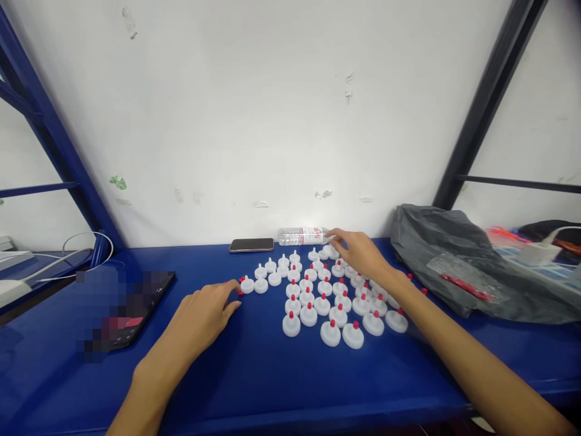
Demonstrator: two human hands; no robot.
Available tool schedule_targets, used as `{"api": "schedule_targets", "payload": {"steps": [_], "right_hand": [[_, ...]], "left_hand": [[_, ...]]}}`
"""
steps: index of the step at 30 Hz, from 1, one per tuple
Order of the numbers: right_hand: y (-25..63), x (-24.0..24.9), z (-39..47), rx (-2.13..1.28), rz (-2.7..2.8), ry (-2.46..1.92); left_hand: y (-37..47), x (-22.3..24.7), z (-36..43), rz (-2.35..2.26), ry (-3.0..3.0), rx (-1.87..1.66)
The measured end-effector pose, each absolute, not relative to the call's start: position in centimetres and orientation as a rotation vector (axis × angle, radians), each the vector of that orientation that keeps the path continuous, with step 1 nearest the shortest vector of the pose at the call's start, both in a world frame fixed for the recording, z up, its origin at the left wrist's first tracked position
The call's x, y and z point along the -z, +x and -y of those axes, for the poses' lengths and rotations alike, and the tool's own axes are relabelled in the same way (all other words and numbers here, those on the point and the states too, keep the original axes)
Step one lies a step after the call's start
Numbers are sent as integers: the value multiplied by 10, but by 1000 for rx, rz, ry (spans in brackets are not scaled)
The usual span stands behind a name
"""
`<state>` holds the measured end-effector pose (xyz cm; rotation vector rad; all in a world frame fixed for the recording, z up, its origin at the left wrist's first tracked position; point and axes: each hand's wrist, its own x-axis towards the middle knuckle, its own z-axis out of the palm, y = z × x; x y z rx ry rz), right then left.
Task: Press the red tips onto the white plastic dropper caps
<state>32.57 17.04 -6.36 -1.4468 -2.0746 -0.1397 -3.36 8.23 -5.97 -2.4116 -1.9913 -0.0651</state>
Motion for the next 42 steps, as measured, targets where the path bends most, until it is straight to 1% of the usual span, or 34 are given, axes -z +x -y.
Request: {"api": "schedule_targets", "payload": {"steps": [5,10,13,20,25,27,37,42], "right_hand": [[321,59,-165,186,2036,-1335],[323,65,-166,120,2079,-1291],[324,66,-166,64,2131,-1260],[317,62,-165,101,2162,-1226],[317,59,-163,91,2187,-1248],[318,59,-161,86,2189,-1253],[315,58,-157,50,2180,-1226],[306,51,-144,99,2207,-1118]], "left_hand": [[-33,64,-85,1982,-2430,50],[-35,65,-87,1968,-2459,67],[-36,65,-86,1947,-2484,114],[-21,70,-75,1757,-2707,276],[0,78,-71,1694,-2631,98],[4,78,-70,1702,-2620,78],[4,71,-71,1626,-2674,169],[5,70,-70,1658,-2607,346]]}}
